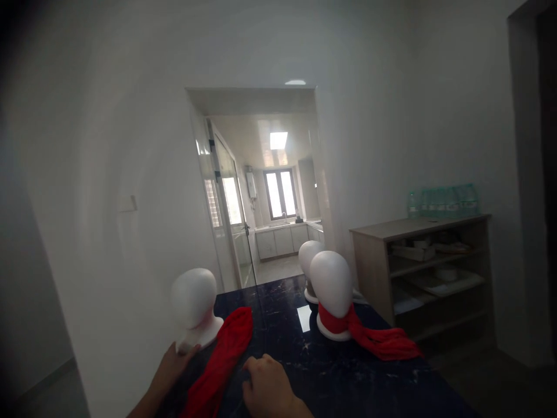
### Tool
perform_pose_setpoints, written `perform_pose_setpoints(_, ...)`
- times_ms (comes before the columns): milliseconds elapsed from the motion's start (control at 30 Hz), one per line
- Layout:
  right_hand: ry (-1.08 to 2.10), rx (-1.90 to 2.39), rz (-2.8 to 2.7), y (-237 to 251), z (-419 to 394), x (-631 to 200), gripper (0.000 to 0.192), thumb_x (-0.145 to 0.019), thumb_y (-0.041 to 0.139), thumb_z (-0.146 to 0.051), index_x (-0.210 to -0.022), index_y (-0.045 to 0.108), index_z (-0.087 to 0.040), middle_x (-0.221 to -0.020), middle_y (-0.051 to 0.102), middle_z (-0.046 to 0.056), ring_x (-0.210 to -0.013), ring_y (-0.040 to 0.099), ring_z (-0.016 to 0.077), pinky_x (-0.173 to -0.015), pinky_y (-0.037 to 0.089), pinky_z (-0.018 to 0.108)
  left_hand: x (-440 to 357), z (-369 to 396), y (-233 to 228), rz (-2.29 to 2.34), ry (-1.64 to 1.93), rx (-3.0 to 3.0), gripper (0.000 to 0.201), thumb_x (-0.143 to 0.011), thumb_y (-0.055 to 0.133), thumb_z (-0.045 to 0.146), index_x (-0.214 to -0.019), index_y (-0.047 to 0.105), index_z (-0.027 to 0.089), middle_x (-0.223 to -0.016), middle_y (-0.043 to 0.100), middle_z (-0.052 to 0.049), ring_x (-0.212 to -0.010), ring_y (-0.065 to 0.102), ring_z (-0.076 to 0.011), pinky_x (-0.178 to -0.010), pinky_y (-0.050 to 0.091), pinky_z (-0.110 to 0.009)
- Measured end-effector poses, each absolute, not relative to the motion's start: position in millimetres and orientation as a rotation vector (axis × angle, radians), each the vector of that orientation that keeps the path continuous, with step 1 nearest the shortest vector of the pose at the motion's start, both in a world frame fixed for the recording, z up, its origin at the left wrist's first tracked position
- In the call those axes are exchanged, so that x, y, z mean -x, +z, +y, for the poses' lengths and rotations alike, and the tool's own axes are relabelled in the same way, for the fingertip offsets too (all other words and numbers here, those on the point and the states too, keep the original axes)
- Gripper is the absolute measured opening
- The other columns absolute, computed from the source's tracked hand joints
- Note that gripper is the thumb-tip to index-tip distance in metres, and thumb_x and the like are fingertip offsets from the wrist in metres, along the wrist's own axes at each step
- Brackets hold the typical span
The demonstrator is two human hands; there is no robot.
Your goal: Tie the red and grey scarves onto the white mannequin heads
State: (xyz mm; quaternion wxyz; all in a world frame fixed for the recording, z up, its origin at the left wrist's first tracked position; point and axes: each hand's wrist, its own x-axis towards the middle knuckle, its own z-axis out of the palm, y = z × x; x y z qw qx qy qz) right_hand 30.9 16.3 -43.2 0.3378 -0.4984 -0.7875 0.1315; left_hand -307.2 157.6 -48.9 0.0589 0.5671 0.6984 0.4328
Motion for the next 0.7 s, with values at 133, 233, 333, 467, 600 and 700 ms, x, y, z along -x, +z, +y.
perform_pose_setpoints(133,0.308,1.269,-1.975,-44,17,-36,0.033,-0.087,0.060,-0.019,-0.116,0.074,-0.024,-0.100,0.077,0.007,-0.101,0.072,0.0249,-0.091,0.051,0.034,306,143,-60,2.070,1.378,-1.613,0.064,-0.069,0.057,0.060,-0.111,0.064,0.012,-0.127,0.074,-0.027,-0.129,0.066,-0.0443,-0.111,0.053,-0.049)
perform_pose_setpoints(233,0.284,1.205,-1.781,-33,15,-40,0.028,-0.089,0.056,-0.018,-0.111,0.073,-0.025,-0.095,0.073,0.005,-0.091,0.070,0.0214,-0.085,0.050,0.032,289,125,-64,2.123,1.417,-1.586,0.064,-0.073,0.051,0.057,-0.113,0.065,0.010,-0.131,0.071,-0.029,-0.134,0.062,-0.0434,-0.117,0.047,-0.049)
perform_pose_setpoints(333,0.234,1.119,-1.486,-7,12,-59,0.020,-0.095,0.051,-0.025,-0.106,0.067,-0.024,-0.092,0.069,0.003,-0.084,0.067,0.0204,-0.080,0.049,0.032,253,102,-64,1.989,1.313,-1.630,0.063,-0.081,0.046,0.058,-0.118,0.067,0.011,-0.127,0.074,-0.022,-0.125,0.068,-0.0380,-0.114,0.050,-0.046)
perform_pose_setpoints(467,0.109,1.135,-1.061,19,12,-136,0.022,-0.094,0.053,-0.044,-0.100,0.059,-0.023,-0.089,0.068,0.004,-0.078,0.063,0.0220,-0.074,0.048,0.034,194,72,-62,1.847,1.004,-1.876,0.080,-0.080,0.061,0.056,-0.143,0.059,0.008,-0.143,0.067,-0.021,-0.135,0.062,-0.0347,-0.118,0.044,-0.041)
perform_pose_setpoints(600,0.052,1.418,-0.940,1,27,-247,0.027,-0.086,0.056,-0.049,-0.096,0.060,-0.024,-0.094,0.072,0.008,-0.090,0.068,0.0273,-0.084,0.050,0.039,154,47,-62,1.921,0.830,-2.042,0.081,-0.076,0.071,0.034,-0.152,0.055,0.012,-0.155,0.059,-0.017,-0.141,0.056,-0.0302,-0.120,0.039,-0.034)
perform_pose_setpoints(700,0.183,1.601,-1.033,-24,37,-300,0.024,-0.070,0.067,-0.041,-0.086,0.063,-0.024,-0.093,0.076,0.012,-0.094,0.072,0.0335,-0.086,0.052,0.043,141,34,-67,2.084,0.776,-2.185,0.067,-0.084,0.065,0.029,-0.150,0.058,0.019,-0.160,0.053,-0.016,-0.143,0.054,-0.0325,-0.118,0.040,-0.043)
